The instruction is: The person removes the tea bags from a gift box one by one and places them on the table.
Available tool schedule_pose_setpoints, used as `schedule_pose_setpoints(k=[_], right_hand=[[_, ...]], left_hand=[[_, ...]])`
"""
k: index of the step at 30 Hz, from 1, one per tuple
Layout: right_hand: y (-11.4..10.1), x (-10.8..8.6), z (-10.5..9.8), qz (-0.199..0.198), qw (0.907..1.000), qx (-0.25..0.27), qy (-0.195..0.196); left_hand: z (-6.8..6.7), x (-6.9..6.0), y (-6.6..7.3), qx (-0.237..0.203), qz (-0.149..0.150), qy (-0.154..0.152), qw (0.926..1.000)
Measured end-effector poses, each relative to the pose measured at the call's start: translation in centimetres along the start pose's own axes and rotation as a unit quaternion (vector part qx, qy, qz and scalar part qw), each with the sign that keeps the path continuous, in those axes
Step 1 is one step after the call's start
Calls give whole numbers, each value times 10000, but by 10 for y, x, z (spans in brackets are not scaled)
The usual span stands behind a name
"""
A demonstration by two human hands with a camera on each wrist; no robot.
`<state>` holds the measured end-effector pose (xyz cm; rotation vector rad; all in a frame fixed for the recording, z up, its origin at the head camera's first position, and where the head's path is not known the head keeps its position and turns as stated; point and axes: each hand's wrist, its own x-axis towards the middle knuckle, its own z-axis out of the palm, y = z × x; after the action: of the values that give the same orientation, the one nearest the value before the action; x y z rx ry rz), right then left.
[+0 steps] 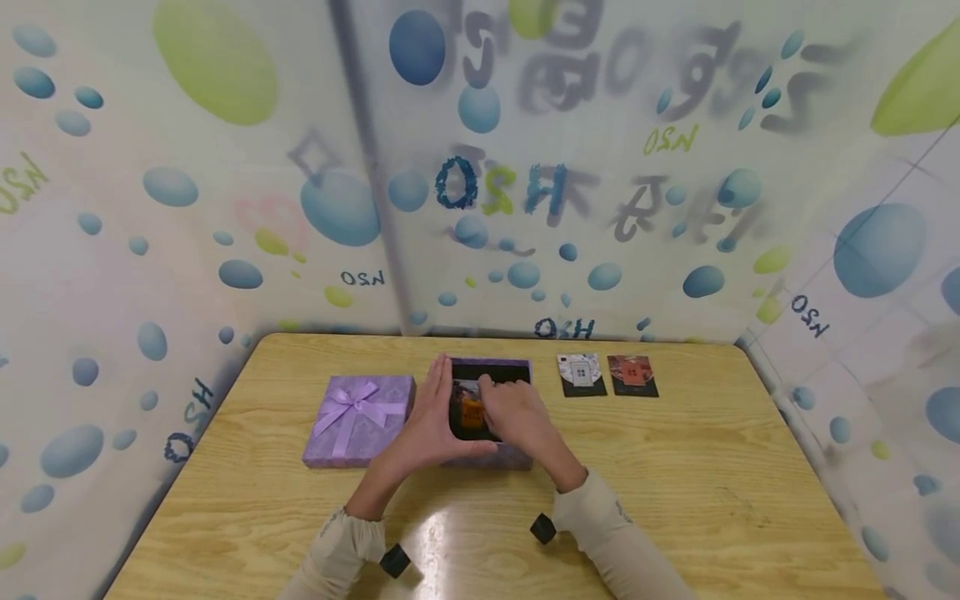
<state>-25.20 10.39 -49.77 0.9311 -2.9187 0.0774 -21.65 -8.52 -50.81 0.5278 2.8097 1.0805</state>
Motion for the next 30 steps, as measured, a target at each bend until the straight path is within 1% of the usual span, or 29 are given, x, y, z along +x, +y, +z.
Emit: schedule_pose_setpoints(k=[2,7,13,19,23,30], right_hand=[[0,0,-1,-39,10000,53,46],[2,0,-3,-70,9997,230,23],[4,1,-3,-51,9982,509,310],[5,1,-2,-80,9967,723,373],[5,-1,-1,-77,9938,992,493],[6,-4,1,-116,9866,1426,788]], left_hand=[[0,0,0,-6,-2,6,10000],[0,1,0,55,-10,-5,10000],[0,3,0,55,73,105,9999],[0,3,-3,100,70,88,9999],[2,2,-4,134,106,86,9998],[1,1,-3,29,137,101,9999]])
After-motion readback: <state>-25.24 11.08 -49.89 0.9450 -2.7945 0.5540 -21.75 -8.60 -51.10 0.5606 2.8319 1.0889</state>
